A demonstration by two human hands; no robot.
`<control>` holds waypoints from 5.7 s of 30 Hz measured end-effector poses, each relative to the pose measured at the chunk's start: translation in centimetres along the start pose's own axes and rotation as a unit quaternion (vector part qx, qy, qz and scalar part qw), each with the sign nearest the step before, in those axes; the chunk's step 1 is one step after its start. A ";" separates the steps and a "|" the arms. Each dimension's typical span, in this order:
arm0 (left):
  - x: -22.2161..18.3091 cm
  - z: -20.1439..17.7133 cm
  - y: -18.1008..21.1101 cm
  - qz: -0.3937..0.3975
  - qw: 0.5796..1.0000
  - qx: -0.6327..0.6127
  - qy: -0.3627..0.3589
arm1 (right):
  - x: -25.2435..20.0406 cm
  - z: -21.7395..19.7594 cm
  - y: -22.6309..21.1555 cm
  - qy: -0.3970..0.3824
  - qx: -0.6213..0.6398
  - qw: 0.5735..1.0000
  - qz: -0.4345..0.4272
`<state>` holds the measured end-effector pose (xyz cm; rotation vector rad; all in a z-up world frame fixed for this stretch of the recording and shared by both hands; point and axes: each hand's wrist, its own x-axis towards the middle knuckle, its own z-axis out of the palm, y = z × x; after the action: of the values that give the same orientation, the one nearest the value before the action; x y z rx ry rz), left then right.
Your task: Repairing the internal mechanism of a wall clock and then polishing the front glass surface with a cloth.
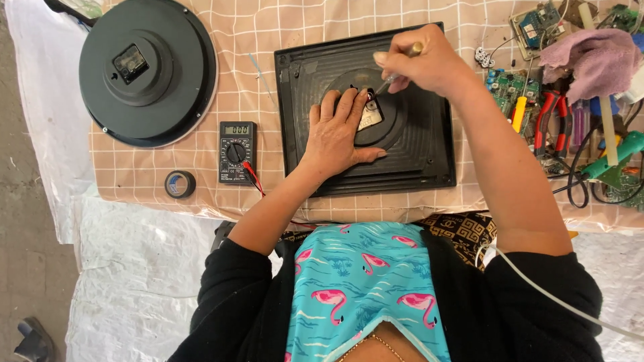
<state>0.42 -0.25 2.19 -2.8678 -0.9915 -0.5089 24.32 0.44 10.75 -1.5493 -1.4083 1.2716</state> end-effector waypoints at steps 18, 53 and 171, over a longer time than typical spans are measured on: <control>0.0 -0.2 0.1 0.005 1.000 0.014 0.000 | 0.0 2.1 1.3 0.093 -0.005 0.995 -0.031; 0.0 -0.4 0.5 0.034 0.998 0.052 0.027 | 0.6 0.6 1.0 -0.040 -0.050 0.993 -0.098; 6.2 -0.8 -6.2 0.157 0.962 -0.221 0.011 | -2.8 3.3 3.6 0.104 0.024 0.978 -0.177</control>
<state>1.00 8.15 4.71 -3.3052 -0.4409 -0.8187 22.53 -3.40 7.02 -1.2849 -1.4281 0.8968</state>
